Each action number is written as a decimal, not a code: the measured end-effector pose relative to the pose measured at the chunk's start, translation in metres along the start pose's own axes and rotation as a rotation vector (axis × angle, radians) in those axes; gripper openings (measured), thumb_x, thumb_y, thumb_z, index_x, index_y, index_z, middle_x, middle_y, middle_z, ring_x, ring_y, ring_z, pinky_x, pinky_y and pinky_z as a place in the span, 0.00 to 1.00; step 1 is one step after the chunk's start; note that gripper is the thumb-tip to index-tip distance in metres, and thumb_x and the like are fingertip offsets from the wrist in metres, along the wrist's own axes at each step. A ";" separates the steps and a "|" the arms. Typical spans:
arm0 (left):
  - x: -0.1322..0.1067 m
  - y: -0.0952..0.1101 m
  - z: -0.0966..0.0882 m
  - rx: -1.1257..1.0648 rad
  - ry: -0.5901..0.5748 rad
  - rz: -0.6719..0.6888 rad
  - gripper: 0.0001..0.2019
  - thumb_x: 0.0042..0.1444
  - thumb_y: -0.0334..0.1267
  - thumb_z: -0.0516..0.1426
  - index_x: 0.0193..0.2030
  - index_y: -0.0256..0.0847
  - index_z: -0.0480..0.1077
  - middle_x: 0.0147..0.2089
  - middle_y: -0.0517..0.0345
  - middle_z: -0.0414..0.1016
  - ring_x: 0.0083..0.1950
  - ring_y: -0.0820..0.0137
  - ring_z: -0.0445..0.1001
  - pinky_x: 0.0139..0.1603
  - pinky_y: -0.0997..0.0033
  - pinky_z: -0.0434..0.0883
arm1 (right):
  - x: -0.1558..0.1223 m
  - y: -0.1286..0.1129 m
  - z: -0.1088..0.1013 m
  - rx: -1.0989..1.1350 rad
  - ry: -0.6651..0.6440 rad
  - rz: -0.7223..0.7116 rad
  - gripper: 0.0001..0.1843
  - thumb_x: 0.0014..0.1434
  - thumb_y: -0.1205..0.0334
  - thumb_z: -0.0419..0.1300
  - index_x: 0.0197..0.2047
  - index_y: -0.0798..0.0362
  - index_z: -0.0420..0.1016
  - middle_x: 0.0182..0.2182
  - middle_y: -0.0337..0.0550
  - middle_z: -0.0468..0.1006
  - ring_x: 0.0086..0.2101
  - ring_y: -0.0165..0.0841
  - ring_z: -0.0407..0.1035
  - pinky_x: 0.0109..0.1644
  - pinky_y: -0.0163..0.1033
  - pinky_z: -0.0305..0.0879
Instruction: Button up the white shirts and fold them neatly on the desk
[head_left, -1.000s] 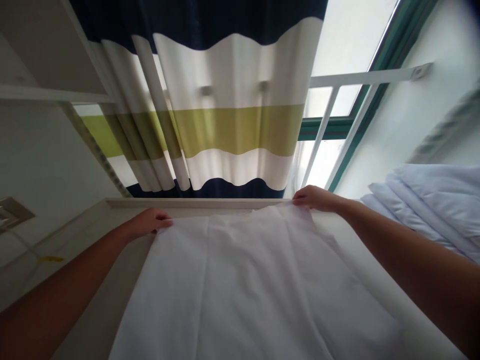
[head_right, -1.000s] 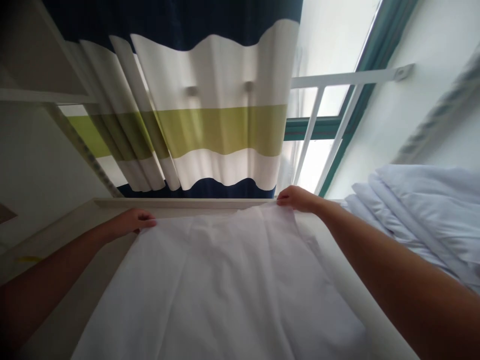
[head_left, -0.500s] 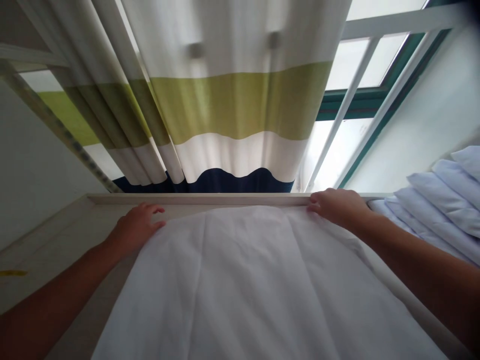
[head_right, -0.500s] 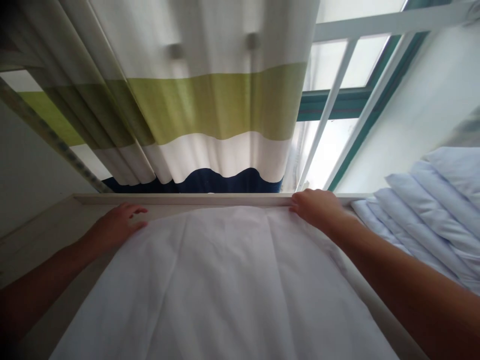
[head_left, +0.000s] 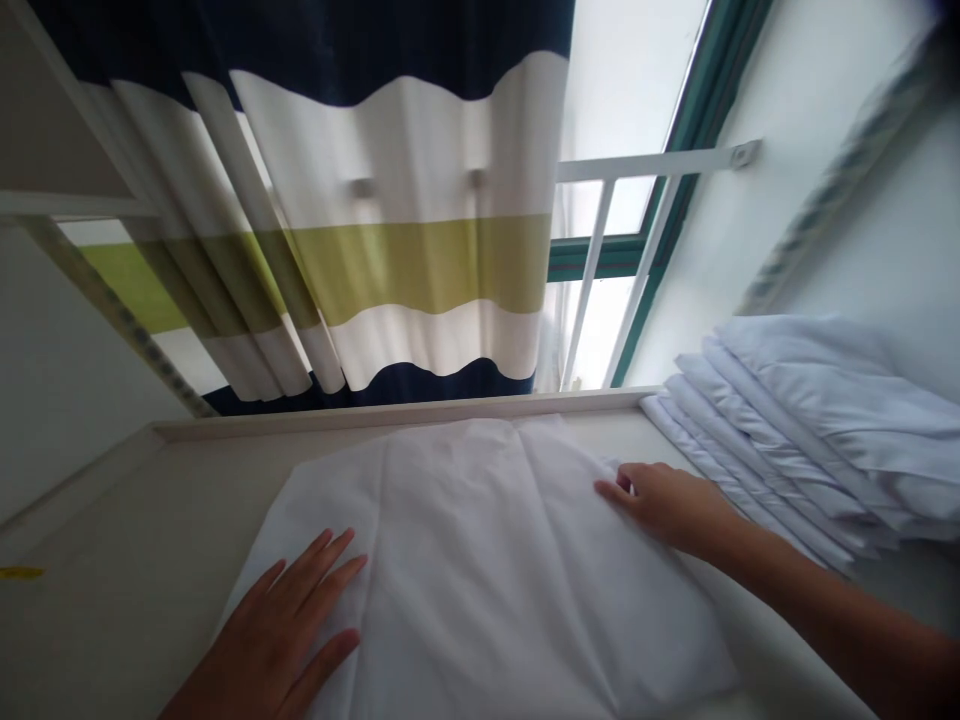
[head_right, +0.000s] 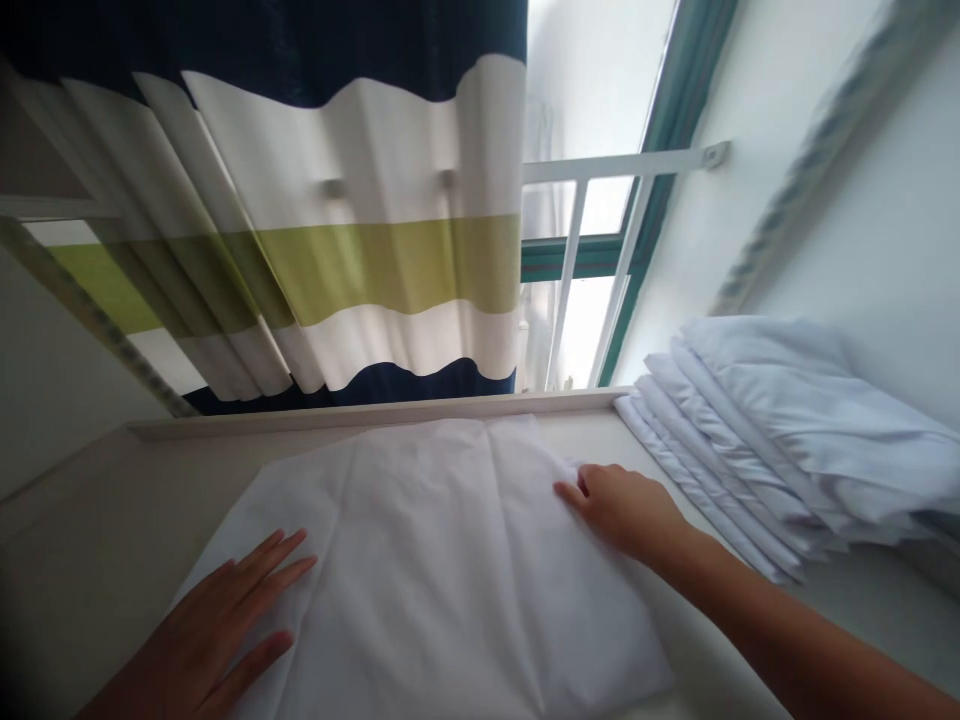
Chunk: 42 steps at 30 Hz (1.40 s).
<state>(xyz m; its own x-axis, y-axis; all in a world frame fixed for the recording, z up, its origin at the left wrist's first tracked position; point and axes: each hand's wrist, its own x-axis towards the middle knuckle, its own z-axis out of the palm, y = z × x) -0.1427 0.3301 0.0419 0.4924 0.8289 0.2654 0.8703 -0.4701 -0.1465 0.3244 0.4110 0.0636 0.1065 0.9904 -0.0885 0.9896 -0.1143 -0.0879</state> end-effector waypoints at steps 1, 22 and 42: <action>-0.004 0.001 0.000 0.000 0.004 -0.014 0.27 0.64 0.56 0.54 0.69 0.58 0.63 0.73 0.61 0.61 0.69 0.57 0.66 0.67 0.53 0.67 | 0.001 0.004 0.001 0.057 -0.003 0.001 0.24 0.66 0.41 0.51 0.33 0.50 0.75 0.32 0.49 0.79 0.34 0.44 0.74 0.33 0.41 0.56; -0.031 0.031 0.002 -0.079 -0.272 -0.235 0.31 0.68 0.58 0.44 0.75 0.55 0.48 0.77 0.59 0.48 0.77 0.55 0.49 0.73 0.38 0.50 | 0.018 0.009 0.015 0.126 0.182 -0.301 0.30 0.70 0.40 0.43 0.70 0.41 0.58 0.68 0.45 0.61 0.66 0.43 0.57 0.66 0.51 0.55; 0.072 -0.030 0.037 -0.225 -0.264 -0.458 0.34 0.69 0.58 0.38 0.76 0.44 0.48 0.79 0.50 0.42 0.79 0.53 0.38 0.72 0.35 0.42 | 0.046 -0.051 0.019 -0.037 0.022 -0.418 0.45 0.67 0.33 0.42 0.76 0.53 0.44 0.74 0.56 0.37 0.71 0.59 0.30 0.69 0.73 0.31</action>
<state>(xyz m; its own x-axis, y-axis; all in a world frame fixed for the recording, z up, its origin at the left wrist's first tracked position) -0.1333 0.4153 0.0306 0.0751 0.9972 0.0024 0.9871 -0.0747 0.1413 0.2775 0.4611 0.0454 -0.3033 0.9524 -0.0313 0.9508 0.3003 -0.0759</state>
